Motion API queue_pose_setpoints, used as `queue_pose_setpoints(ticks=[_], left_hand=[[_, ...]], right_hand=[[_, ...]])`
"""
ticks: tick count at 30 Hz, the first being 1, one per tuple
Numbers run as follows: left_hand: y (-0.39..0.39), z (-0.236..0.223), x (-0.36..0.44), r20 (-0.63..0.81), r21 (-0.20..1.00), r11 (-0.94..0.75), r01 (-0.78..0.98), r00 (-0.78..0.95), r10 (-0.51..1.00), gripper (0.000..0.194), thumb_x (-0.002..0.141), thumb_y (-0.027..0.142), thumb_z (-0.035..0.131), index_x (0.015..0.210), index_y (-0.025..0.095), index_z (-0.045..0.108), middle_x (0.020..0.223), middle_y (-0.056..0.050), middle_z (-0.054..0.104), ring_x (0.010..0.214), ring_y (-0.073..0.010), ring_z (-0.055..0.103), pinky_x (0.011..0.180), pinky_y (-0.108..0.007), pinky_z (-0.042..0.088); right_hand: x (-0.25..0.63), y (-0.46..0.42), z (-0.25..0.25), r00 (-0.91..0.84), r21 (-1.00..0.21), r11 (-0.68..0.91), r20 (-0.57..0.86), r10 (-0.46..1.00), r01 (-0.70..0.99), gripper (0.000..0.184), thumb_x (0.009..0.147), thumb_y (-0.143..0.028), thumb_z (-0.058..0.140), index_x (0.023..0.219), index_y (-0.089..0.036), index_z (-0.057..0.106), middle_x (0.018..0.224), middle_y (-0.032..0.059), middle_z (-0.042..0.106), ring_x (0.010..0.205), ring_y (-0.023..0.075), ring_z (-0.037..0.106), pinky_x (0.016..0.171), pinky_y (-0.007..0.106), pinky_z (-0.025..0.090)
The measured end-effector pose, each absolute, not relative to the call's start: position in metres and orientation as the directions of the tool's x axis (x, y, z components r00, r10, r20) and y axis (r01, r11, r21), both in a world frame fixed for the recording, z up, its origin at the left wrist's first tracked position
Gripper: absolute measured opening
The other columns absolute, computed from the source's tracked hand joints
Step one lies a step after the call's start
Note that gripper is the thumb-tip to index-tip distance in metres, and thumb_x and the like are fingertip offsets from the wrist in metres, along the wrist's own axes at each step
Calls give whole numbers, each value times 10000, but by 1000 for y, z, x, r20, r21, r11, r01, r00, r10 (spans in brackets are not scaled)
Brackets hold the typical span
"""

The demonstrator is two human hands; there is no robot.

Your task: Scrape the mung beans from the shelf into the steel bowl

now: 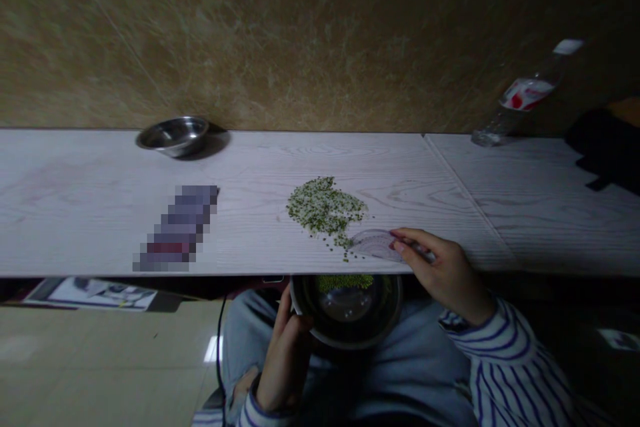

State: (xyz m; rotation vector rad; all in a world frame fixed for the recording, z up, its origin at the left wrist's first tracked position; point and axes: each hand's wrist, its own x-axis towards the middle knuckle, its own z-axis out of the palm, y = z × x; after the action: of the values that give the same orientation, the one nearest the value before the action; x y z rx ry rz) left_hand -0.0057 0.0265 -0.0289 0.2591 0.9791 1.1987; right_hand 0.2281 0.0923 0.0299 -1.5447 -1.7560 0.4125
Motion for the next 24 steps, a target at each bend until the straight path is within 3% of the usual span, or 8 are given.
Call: queue_pose_setpoints(ticks=[24], left_hand=[[29,-30,-10,-510,653,379,-656,-10,860,732,663,172,606,1373,303,486,1217,-61,653,1052,-288,594,820,-376,502]], right_hand=[[221,101,29,32,-683,217,333,942,698,237,834,-314,579,975,-192,726,884,71,752,797,209,691,730,329,566]])
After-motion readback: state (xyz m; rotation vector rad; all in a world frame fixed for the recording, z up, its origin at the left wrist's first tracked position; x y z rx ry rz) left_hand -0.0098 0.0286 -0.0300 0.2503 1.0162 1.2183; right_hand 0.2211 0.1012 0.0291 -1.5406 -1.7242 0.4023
